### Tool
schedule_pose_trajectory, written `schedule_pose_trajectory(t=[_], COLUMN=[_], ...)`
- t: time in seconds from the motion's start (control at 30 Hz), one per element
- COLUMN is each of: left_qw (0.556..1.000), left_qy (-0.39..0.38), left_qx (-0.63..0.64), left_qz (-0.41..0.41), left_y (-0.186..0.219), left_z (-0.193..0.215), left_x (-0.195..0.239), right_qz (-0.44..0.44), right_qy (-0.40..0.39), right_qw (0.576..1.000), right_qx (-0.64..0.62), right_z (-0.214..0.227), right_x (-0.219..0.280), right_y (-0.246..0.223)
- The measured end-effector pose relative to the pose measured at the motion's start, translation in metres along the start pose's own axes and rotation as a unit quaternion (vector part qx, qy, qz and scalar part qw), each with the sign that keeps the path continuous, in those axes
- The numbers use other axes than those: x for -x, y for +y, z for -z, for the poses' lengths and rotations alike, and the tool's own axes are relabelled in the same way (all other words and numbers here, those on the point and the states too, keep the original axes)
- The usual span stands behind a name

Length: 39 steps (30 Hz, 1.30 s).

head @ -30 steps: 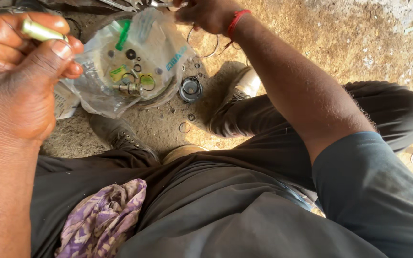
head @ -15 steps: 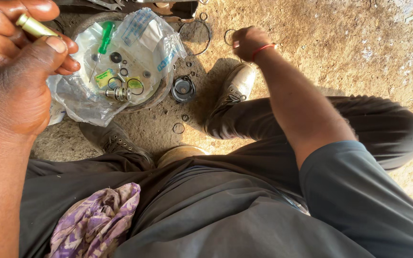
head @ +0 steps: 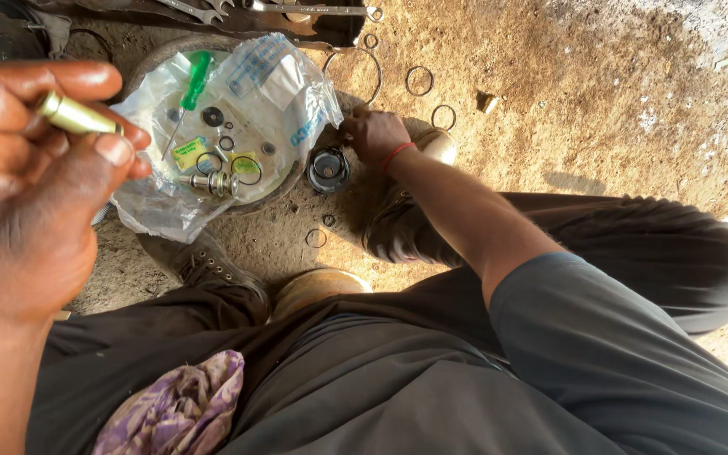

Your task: The person sits on the ground and assembles small mechanical parts, including a cylindrical component and a piston-like assembly. They use a cloth to wipe parts and handle various tools and components laid out on a metal tray.

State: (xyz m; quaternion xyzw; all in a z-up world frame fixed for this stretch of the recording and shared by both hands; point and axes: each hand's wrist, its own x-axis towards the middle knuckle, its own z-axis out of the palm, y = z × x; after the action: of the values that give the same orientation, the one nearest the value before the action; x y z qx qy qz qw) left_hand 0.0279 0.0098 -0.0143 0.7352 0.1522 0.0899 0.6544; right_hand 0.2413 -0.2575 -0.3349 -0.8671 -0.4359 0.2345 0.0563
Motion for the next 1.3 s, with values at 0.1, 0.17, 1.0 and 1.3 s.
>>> schedule_pose_trajectory(t=[0.1, 0.17, 1.0, 1.3], left_qw=[1.0, 1.0, 0.993, 0.998], left_qy=[-0.004, -0.003, 0.055, 0.048], left_qx=[-0.012, -0.002, -0.063, -0.031], left_qz=[-0.007, -0.005, -0.088, 0.009], left_y=[0.005, 0.008, 0.018, 0.045], left_z=[-0.001, -0.002, 0.004, 0.008], left_x=[0.0, 0.001, 0.029, 0.036], right_qz=[0.016, 0.025, 0.09, 0.171], right_qy=[0.025, 0.01, 0.108, 0.034], right_qw=[1.0, 0.999, 0.896, 0.848], right_qx=[0.001, 0.046, -0.421, -0.5], right_z=[0.001, 0.0, 0.273, 0.36], right_x=[-0.003, -0.002, 0.001, 0.068], right_y=[-0.005, -0.008, -0.104, -0.189])
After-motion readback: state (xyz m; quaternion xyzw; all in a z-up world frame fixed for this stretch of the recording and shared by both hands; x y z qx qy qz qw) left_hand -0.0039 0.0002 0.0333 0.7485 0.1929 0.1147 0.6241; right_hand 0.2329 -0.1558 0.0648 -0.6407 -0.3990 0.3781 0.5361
